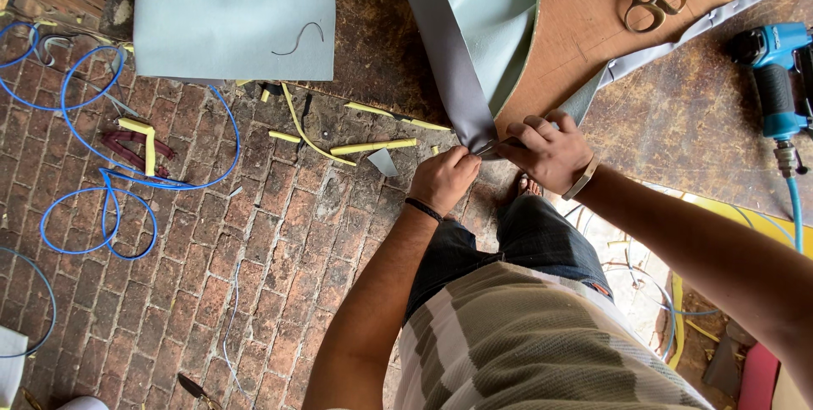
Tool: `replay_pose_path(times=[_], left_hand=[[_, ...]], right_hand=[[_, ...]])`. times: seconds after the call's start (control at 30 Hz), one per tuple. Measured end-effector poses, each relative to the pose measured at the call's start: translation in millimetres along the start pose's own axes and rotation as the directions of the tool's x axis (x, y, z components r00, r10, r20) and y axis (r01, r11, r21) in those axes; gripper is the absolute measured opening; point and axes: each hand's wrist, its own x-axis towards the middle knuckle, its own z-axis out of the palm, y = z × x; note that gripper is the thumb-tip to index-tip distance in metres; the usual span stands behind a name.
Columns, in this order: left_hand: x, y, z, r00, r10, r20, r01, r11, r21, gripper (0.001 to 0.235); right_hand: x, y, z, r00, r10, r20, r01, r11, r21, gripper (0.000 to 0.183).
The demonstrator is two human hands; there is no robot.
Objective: The person staples gray fabric onto a wooden frame using a pneumatic staple gun, trims excess fabric with shears, and folds edges to create a tufted cushion. The person repeatedly flips the cushion, staples edges, and trims fabric to fit the frame.
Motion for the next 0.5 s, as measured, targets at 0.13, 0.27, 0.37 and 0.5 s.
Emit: replay_pose_path(times=[0.13,0.27,0.37,0.5], left_hand=[[2.3,3.5,-9.5,0.999,-0.013,0.03,0.013,1.0,0.004,0.011],[4.2,14.7,-15.2,0.999,-0.023,-0.043,0.025,0.998,0.052,0.02],[10.3,22.3,-12.5,0.99,-0.029,-0.141,0.036,0.998,0.048,0.022],[22.1,23.1,-0.4,0.99,-0.029,-0.14,0.041,0.996,0.085,0.028]], right_hand=[[14.7,15.8,8.5,0.999,-0.033,0.017,0.03,0.988,0.153,0.012],[17.0,35.2,26.4,0.99,-0.09,0.108,0.042,0.921,0.388,0.009],[10.5,43.4,34.8,0.973,-0.15,0.176,0.065,0.907,0.417,0.013],[10.3,48.8,40.4,0.933,-0.135,0.334,-0.014,0.913,0.408,0.017]])
